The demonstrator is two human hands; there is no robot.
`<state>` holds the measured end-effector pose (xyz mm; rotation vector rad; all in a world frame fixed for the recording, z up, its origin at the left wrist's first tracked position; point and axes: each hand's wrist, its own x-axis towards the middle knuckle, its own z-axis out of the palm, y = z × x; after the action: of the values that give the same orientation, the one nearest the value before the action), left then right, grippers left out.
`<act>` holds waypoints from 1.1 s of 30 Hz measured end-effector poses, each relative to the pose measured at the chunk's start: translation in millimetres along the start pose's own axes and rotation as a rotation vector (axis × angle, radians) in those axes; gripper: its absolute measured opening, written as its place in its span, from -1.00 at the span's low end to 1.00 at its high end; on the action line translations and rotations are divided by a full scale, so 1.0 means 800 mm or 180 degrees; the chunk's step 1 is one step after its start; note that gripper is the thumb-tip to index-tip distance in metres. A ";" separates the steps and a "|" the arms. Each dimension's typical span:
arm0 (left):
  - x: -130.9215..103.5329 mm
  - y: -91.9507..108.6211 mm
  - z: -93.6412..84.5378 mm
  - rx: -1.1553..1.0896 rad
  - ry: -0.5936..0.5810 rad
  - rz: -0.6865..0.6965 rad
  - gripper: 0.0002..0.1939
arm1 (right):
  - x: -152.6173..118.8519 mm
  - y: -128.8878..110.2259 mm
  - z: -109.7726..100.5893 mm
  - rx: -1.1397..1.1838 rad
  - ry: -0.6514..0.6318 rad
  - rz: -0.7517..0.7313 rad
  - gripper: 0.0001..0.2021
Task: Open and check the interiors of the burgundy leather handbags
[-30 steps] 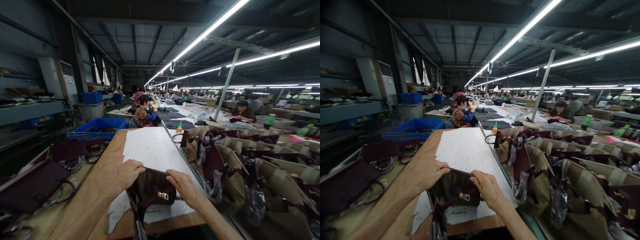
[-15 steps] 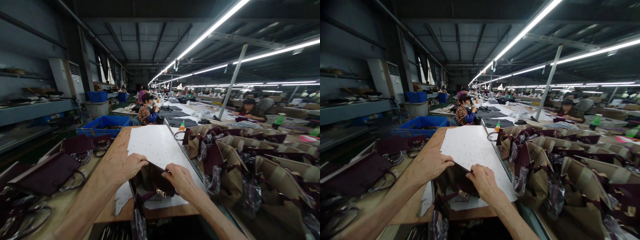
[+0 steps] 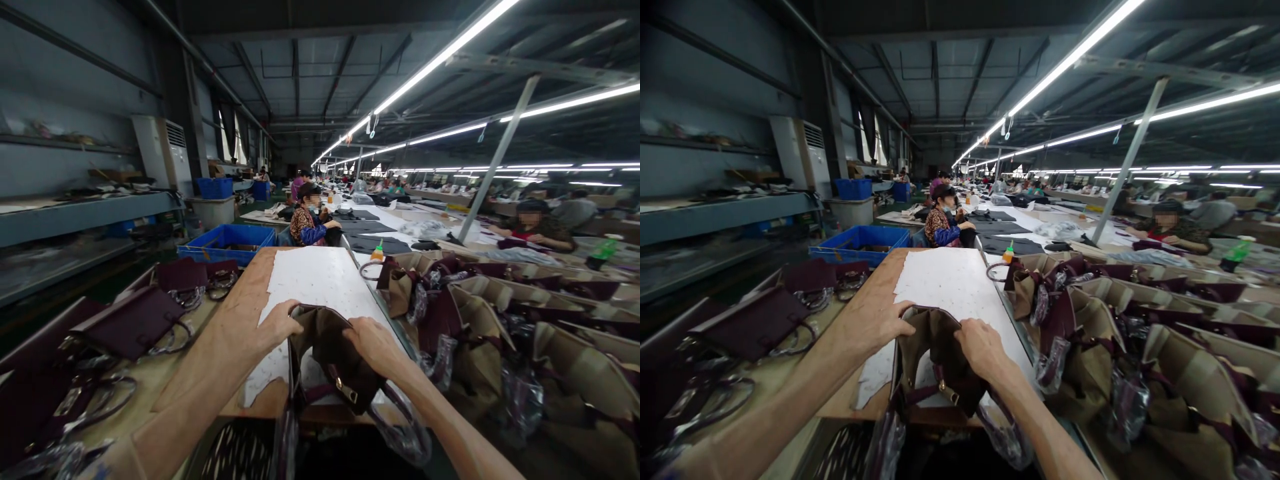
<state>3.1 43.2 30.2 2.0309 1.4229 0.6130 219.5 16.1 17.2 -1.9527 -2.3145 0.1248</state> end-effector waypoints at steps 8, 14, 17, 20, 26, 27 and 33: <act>0.053 -0.039 0.003 -0.1111 -0.0962 0.0131 -0.54 | -0.013 0.031 -0.002 -0.0002 -0.0090 -0.0138 -0.76; 0.061 -0.051 0.023 -0.1395 -0.1084 0.0189 -0.51 | -0.012 0.043 0.004 0.0096 -0.0104 -0.0190 -0.76; 0.058 -0.057 0.033 -0.1599 -0.1012 0.0163 -0.52 | -0.008 0.044 0.002 0.0174 -0.0246 -0.0145 -0.76; 0.056 -0.057 0.042 -0.1619 -0.0843 0.0161 -0.56 | -0.002 0.042 -0.001 0.0109 -0.0386 -0.0045 -0.77; 0.050 -0.039 0.054 -0.1342 -0.0589 0.0358 -0.60 | 0.032 0.030 0.002 0.0636 -0.0017 -0.0183 -0.61; 0.048 -0.036 0.054 -0.1348 -0.0581 0.0341 -0.60 | 0.040 0.028 0.004 0.0917 0.0019 -0.0268 -0.61; 0.046 -0.036 0.053 -0.1407 -0.0571 0.0293 -0.59 | 0.069 0.026 0.015 0.2220 -0.0334 -0.0822 -0.69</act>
<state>23.4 77.5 -18.7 1.7533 0.9907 0.6947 229.2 73.8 4.1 -1.3195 -2.1365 0.8881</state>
